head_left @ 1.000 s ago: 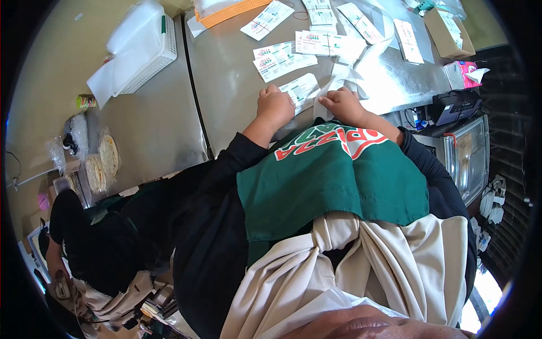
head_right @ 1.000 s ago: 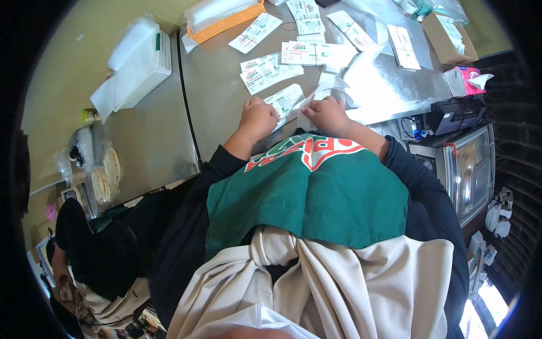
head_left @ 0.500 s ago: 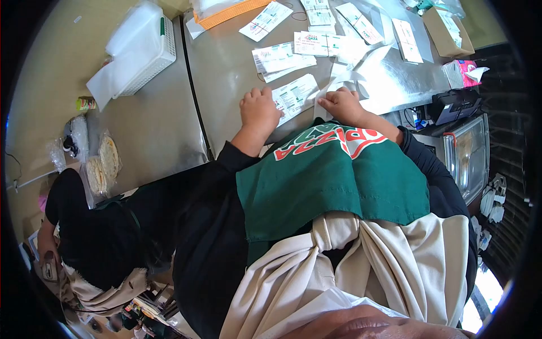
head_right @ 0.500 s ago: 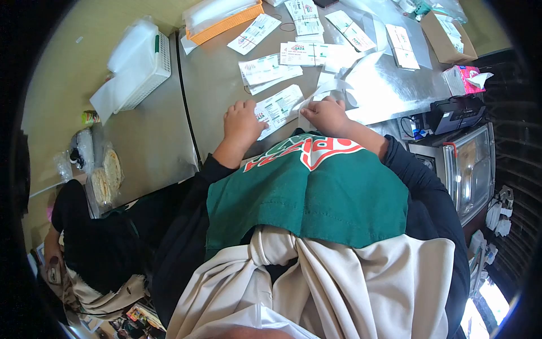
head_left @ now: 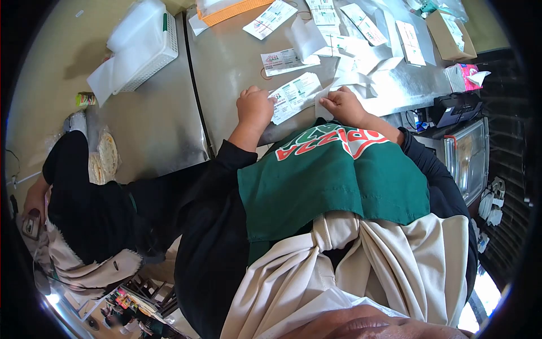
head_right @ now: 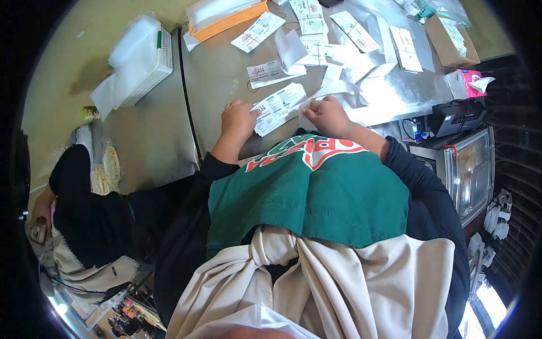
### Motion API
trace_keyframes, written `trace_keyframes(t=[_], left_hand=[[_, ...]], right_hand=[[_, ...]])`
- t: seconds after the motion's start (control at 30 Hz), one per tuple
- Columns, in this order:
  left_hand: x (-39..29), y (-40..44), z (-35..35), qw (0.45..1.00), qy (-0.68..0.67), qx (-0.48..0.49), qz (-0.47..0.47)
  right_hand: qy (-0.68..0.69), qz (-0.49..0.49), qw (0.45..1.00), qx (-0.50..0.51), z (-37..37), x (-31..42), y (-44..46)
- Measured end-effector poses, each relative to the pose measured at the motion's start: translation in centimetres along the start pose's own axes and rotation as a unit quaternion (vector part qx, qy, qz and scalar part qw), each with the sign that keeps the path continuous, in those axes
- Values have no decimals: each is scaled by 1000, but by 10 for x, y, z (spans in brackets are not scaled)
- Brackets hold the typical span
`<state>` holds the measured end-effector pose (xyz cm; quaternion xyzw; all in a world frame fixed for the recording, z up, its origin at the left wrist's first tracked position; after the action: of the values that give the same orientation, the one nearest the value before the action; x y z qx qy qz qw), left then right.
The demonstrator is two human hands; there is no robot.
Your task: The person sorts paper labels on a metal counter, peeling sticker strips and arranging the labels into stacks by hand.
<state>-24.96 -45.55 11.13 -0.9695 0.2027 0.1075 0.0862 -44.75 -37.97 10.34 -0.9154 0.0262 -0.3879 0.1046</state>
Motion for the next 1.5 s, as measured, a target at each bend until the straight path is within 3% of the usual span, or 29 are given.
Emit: trace_keyframes(t=[0.13,0.23,0.33,0.53,0.63,0.73,0.83,0.9,1.13,1.23,1.33,1.43,1.5], left_hand=[[19,1,2,996,-71,-10,-44],[36,-5,5,946,-294,23,-133],[47,0,8,938,-331,17,-104],[58,-2,22,911,-379,64,-149],[39,-4,11,893,-435,53,-101],[16,1,-12,835,-547,43,-55],[2,16,-50,865,-499,9,-49],[5,34,-66,862,-501,-75,-26],[-10,75,-107,786,-571,-236,-36],[-28,99,-116,870,-427,-247,-5],[-35,109,-125,945,-218,-235,-61],[-15,130,-111,962,-122,-221,-99],[-1,142,-90,978,-76,-154,-116]], right_hand=[[-20,13,999,24,3,-4,1],[-27,16,999,26,3,-4,1],[-39,16,998,37,3,-5,2],[-28,31,998,44,4,-5,2],[-31,28,998,45,3,-3,2],[-44,18,998,48,5,-4,2],[-59,13,997,55,7,-5,4],[-63,20,996,57,7,-5,4],[-66,1,996,55,7,-6,3],[-58,26,995,77,9,-7,2],[-61,23,995,76,7,-6,1],[-71,9,994,77,10,-10,1],[-70,5,995,77,11,-13,2]])
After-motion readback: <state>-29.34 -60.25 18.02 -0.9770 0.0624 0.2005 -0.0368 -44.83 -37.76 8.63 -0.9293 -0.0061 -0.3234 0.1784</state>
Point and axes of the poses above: each hand's wrist, its own y-axis towards the middle knuckle, its own z-axis out of the palm, x = y × z, the point moved 9 cm from there along y, towards the middle knuckle, and after that the axes turned 2 degrees about y, right-handed, at the moved point
